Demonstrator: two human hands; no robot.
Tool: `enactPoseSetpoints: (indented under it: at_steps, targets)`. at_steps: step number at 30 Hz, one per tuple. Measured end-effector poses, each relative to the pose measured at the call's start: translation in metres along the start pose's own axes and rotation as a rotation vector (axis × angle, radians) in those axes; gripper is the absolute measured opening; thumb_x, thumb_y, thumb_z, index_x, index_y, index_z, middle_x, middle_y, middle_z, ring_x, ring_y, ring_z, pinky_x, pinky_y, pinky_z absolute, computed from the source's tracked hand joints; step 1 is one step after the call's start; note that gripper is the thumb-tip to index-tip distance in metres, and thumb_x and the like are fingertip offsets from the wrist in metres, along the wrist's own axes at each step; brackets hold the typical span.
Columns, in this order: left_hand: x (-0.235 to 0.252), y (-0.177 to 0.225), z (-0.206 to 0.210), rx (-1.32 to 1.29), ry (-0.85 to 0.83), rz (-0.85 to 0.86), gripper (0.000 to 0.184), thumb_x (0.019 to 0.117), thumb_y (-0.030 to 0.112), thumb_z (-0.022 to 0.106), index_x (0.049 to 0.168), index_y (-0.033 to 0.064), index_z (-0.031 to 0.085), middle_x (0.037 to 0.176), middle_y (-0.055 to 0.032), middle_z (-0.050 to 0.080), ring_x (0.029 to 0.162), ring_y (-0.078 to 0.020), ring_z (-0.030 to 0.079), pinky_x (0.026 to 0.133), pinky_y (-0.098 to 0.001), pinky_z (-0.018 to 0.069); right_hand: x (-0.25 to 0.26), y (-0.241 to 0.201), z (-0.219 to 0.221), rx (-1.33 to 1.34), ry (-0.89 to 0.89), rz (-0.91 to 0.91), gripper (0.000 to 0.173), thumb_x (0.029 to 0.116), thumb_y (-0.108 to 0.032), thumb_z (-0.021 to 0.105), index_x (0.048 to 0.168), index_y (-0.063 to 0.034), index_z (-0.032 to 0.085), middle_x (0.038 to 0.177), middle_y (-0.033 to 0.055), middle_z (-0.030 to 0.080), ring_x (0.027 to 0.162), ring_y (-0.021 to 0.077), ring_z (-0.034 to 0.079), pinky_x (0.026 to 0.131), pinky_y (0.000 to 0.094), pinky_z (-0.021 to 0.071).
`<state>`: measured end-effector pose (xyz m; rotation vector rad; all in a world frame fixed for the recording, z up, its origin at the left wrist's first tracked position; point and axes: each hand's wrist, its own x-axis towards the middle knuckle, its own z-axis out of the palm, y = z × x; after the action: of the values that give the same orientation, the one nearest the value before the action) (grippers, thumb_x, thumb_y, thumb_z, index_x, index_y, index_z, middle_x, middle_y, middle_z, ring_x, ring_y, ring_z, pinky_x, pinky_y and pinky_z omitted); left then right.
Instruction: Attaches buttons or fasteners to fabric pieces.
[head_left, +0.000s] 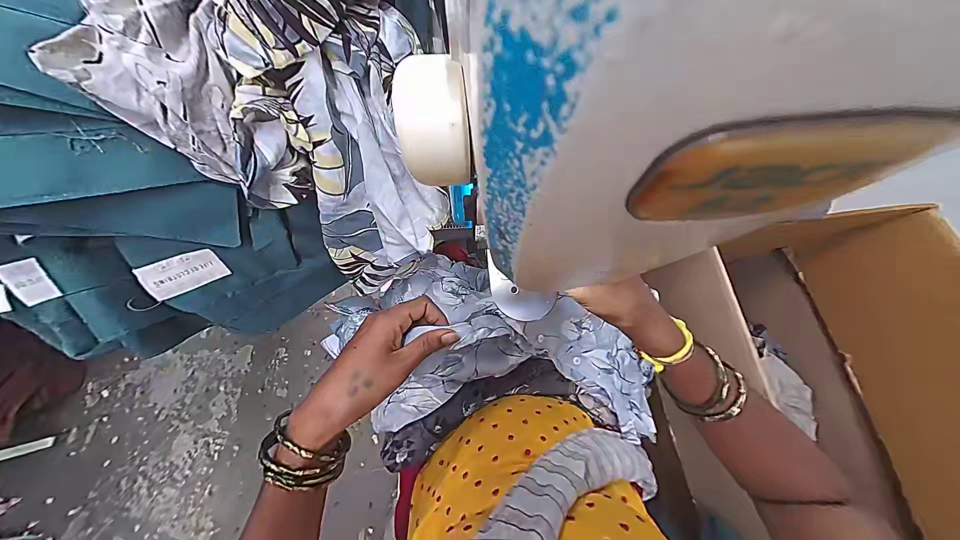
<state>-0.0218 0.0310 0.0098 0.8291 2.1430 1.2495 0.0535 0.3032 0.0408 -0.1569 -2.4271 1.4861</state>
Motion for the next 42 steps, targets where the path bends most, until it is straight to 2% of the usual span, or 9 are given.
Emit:
enactPoseSetpoints:
  at_steps: [4,7,9,14,18,23,31,36,42]
  targets:
    - [-0.003,0.012,0.012,0.12,0.053,0.096,0.025,0.096,0.041,0.066,0.091,0.0169,0.07,0.078,0.012,0.062,0.067,0.0076,0.052,0.061,-0.0114,0.0421,-0.016,-0.01,0.009,-0.223,0.11,-0.17,0.031,0.0818,-0.019,0.082,0.101,0.0003,0.068,0.08,0.006,0.067,0.072,0.011,0.065,0.066,0.0308,0.0548]
    - [-0.01,0.026,0.016,0.192,0.075,0.256,0.029,0.0991,0.041,0.062,0.093,0.0143,0.072,0.081,0.0085,0.066,0.074,0.0059,0.057,0.07,-0.0124,0.0454,-0.051,-0.025,0.031,-0.091,0.044,-0.334,0.034,0.0964,-0.034,0.071,0.104,-0.0007,0.066,0.091,0.0061,0.073,0.087,0.0054,0.07,0.079,0.0216,0.059]
    - [-0.011,0.037,0.015,0.178,0.018,0.316,0.031,0.1023,0.039,0.058,0.094,0.0135,0.072,0.082,0.0078,0.066,0.079,0.0052,0.058,0.073,-0.013,0.0452,-0.066,-0.023,0.045,0.071,-0.153,-0.278,0.054,0.0924,-0.044,0.073,0.117,0.0024,0.062,0.104,0.0077,0.071,0.099,0.0059,0.069,0.088,0.0232,0.0592]
    - [0.007,0.039,0.007,-0.034,-0.129,0.281,0.027,0.1043,0.03,0.057,0.095,0.0112,0.074,0.08,0.0123,0.066,0.072,0.0108,0.057,0.066,-0.0075,0.0461,-0.059,-0.003,0.027,0.383,-0.489,0.03,0.035,0.0883,-0.029,0.08,0.106,-0.0046,0.063,0.081,-0.007,0.067,0.073,-0.0062,0.062,0.066,0.0125,0.0517]
    - [0.019,0.04,0.009,-0.135,-0.178,0.226,0.026,0.1057,0.027,0.054,0.096,0.0125,0.074,0.076,0.0155,0.064,0.069,0.0117,0.056,0.063,-0.0072,0.0454,-0.053,-0.004,-0.001,0.31,-0.467,0.074,0.021,0.0938,-0.031,0.074,0.097,-0.0105,0.069,0.077,-0.0136,0.063,0.067,-0.0108,0.055,0.06,0.0081,0.0445]
    - [0.025,0.039,0.017,-0.412,-0.327,0.207,0.009,0.0969,0.025,0.07,0.099,0.0167,0.066,0.087,0.0138,0.066,0.08,0.0061,0.061,0.071,-0.012,0.0505,-0.048,-0.002,-0.009,0.289,-0.389,-0.01,0.02,0.0967,-0.031,0.071,0.092,-0.0114,0.067,0.077,-0.0131,0.062,0.069,-0.0103,0.055,0.062,0.0079,0.0448]
    - [0.044,0.036,0.023,-0.346,0.103,0.002,0.009,0.0971,0.013,0.063,0.09,0.0176,0.061,0.076,0.0104,0.062,0.073,0.0011,0.061,0.071,-0.0179,0.0517,-0.024,0.015,-0.007,0.086,-0.042,0.026,0.014,0.0925,-0.022,0.071,0.084,-0.0157,0.062,0.067,-0.0126,0.056,0.059,-0.0074,0.051,0.056,0.0123,0.0423]
    - [0.056,0.045,0.033,-0.546,0.27,0.001,0.025,0.093,-0.002,0.061,0.108,0.0168,0.054,0.081,0.0124,0.066,0.079,0.003,0.065,0.075,-0.0165,0.0553,-0.012,0.007,-0.006,0.188,-0.002,0.216,0.013,0.0972,-0.009,0.063,0.087,-0.0145,0.057,0.067,-0.0118,0.052,0.06,-0.0065,0.05,0.059,0.0123,0.043]
    - [0.054,0.05,0.035,-0.541,0.294,0.014,0.032,0.0907,-0.003,0.063,0.111,0.0175,0.05,0.082,0.0139,0.067,0.081,0.0049,0.065,0.076,-0.0148,0.0548,-0.008,0.005,-0.01,0.308,-0.032,0.276,0.017,0.0977,-0.006,0.062,0.086,-0.017,0.056,0.063,-0.0138,0.053,0.059,-0.0085,0.051,0.058,0.01,0.0439]
